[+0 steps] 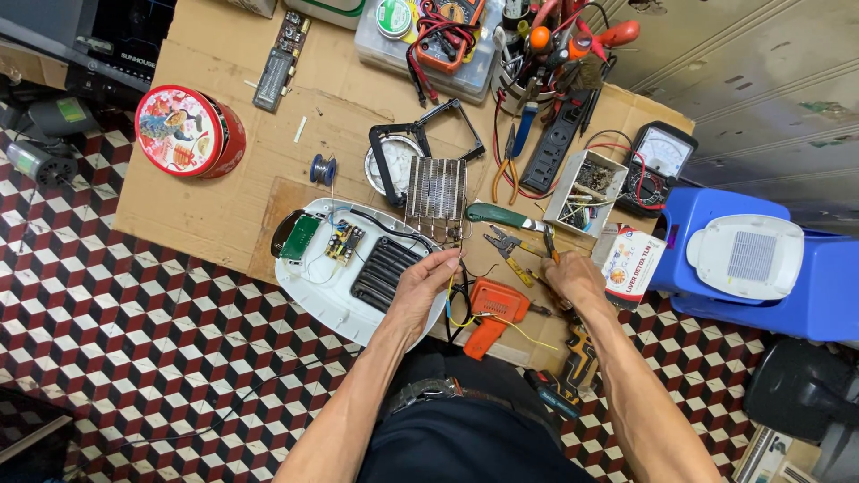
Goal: Repairing an electric heater by inspecting internal components and re-wiring the assembly.
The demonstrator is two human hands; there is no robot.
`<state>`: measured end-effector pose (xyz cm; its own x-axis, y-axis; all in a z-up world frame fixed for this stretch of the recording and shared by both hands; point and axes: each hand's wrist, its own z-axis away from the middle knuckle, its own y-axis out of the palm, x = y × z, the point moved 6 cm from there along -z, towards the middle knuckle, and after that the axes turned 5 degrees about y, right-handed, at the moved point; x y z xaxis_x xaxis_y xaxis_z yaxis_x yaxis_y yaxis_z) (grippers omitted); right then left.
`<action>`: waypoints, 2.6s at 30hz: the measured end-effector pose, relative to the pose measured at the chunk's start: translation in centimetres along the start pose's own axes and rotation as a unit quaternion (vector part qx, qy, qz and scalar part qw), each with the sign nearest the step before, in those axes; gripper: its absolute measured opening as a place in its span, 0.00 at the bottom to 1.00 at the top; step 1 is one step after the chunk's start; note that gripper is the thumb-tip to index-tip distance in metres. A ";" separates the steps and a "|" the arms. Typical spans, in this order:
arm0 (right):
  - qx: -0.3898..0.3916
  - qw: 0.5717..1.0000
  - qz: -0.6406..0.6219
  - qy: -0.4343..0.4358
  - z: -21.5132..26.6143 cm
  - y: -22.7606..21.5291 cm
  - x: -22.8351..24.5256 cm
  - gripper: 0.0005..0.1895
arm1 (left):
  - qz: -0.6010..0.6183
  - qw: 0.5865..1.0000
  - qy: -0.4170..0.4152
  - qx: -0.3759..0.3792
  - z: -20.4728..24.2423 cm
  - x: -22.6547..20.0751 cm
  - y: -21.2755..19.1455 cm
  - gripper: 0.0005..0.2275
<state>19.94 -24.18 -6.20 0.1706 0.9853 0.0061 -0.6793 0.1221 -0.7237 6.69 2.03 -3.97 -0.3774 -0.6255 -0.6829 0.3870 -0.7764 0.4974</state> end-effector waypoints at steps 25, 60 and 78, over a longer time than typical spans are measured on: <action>-0.008 1.000 -0.008 -0.012 -0.2 -4.3 3.8 0.27 | 0.037 0.996 -0.053 -0.056 -0.2 -0.3 0.6 0.17; -0.157 0.903 0.383 -0.111 -4.4 -37.0 26.8 0.46 | 0.062 0.990 -0.123 -0.011 -3.3 6.8 -1.9 0.19; -0.006 0.946 -0.324 -0.014 18.6 -1.6 -3.8 0.27 | 0.004 0.998 -0.042 0.044 -1.1 0.0 -0.6 0.19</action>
<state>7.11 -25.89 7.75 0.5291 0.7066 0.4699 -0.4295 0.7006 -0.5698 7.44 2.56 -4.84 -0.4451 -0.6336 -0.6328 0.3165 -0.7724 0.5507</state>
